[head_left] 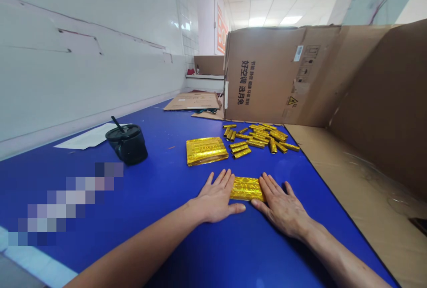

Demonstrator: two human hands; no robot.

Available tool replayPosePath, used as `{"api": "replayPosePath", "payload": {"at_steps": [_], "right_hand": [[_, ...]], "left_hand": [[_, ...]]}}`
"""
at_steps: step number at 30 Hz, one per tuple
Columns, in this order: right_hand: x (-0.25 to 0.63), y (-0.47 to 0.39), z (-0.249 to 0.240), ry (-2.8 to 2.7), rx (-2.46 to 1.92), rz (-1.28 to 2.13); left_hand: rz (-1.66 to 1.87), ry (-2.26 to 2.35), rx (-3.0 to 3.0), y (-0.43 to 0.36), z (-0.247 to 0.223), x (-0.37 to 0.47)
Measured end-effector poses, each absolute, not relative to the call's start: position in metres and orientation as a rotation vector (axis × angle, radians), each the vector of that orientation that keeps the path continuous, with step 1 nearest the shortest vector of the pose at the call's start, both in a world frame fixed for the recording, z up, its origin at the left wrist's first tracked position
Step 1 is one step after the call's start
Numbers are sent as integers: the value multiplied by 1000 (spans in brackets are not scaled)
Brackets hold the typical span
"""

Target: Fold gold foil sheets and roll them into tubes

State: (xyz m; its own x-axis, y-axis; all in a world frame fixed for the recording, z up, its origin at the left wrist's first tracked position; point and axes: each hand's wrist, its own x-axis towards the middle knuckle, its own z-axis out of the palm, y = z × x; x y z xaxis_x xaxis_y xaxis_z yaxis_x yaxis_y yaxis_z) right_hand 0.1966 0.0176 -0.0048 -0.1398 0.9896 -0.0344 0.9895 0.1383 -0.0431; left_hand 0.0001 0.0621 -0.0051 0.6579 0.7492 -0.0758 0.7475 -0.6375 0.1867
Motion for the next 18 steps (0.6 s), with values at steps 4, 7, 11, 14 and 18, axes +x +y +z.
{"api": "replayPosePath", "payload": {"at_steps": [4, 7, 11, 14, 18], "right_hand": [[203, 20, 0, -2346, -2099, 85], [212, 21, 6, -2376, -2039, 183], [223, 26, 10, -2343, -1934, 306], [227, 30, 9, -2237, -1877, 345], [229, 36, 7, -2138, -1684, 480]], "left_hand": [[24, 1237, 2675, 62, -4, 1], [44, 1250, 2680, 62, -5, 1], [97, 1262, 2691, 63, -5, 0], [245, 1332, 2730, 61, 0, 2], [777, 1297, 2794, 50, 15, 6]]}}
